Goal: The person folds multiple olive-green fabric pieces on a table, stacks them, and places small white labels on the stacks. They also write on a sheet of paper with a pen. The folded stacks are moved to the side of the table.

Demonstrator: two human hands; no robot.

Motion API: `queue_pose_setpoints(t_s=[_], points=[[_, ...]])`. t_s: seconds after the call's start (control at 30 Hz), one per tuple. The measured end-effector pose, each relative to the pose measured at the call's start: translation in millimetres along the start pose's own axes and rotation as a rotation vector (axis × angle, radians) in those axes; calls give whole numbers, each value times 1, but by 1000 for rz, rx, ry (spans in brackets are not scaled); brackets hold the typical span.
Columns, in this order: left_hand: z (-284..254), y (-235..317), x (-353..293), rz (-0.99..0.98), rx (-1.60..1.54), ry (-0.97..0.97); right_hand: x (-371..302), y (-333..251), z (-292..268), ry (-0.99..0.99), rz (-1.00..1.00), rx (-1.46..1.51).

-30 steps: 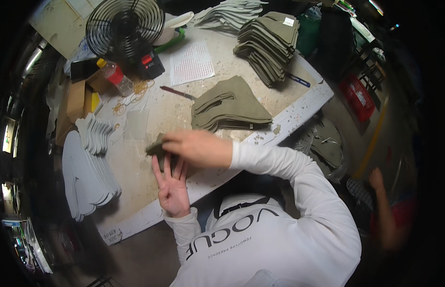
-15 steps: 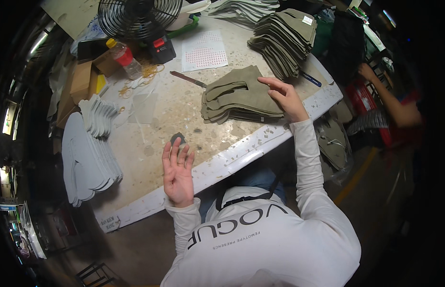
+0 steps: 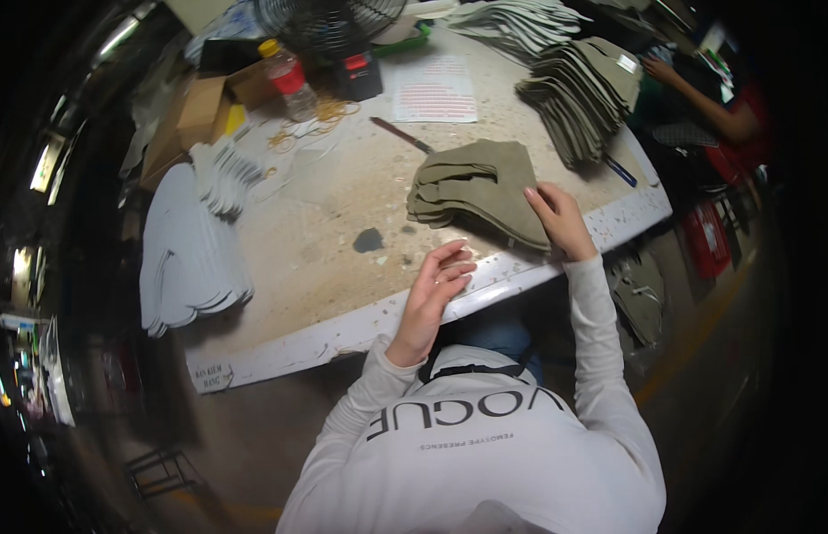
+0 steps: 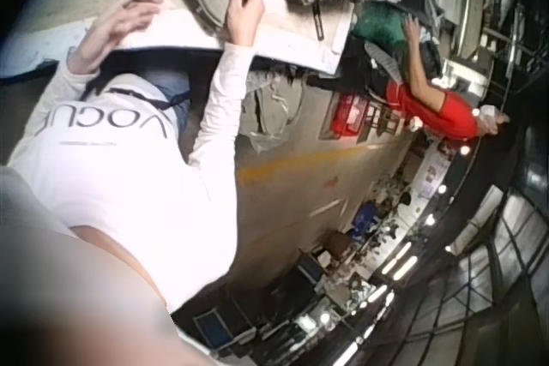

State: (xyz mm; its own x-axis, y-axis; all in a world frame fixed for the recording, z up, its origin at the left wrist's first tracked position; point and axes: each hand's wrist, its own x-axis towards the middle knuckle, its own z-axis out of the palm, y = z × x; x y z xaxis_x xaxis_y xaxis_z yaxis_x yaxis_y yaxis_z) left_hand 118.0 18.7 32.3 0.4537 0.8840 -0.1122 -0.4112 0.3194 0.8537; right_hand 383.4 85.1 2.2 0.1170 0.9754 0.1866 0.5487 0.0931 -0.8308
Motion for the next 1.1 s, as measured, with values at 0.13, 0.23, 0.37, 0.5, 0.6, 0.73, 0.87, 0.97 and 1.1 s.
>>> queue_pose_setpoints(t_s=[0.13,0.23,0.37,0.5,0.6,0.73,0.87,0.97,1.1], points=[[-6,16,-6,139,210,-45,-22,-25,28,-42,-9,86],[-18,30,-15,299,313,42,-36,-50,56,-118,-65,97],[-43,52,-30,373,404,231,-47,-86,100,-197,-183,93],[-61,60,-48,418,488,382,-40,-104,108,-359,-199,104],[-65,61,-67,377,573,487,-1,-102,96,-348,-283,43],[-50,40,-97,339,169,634,76,-99,106,-172,-517,-85],[-47,27,-123,49,-782,520,153,-97,143,-133,-608,-271],[-51,24,-126,-84,-1032,403,198,-99,189,-109,-602,-280],[-54,21,-121,-78,-1110,395,218,-96,246,-153,-505,-310]])
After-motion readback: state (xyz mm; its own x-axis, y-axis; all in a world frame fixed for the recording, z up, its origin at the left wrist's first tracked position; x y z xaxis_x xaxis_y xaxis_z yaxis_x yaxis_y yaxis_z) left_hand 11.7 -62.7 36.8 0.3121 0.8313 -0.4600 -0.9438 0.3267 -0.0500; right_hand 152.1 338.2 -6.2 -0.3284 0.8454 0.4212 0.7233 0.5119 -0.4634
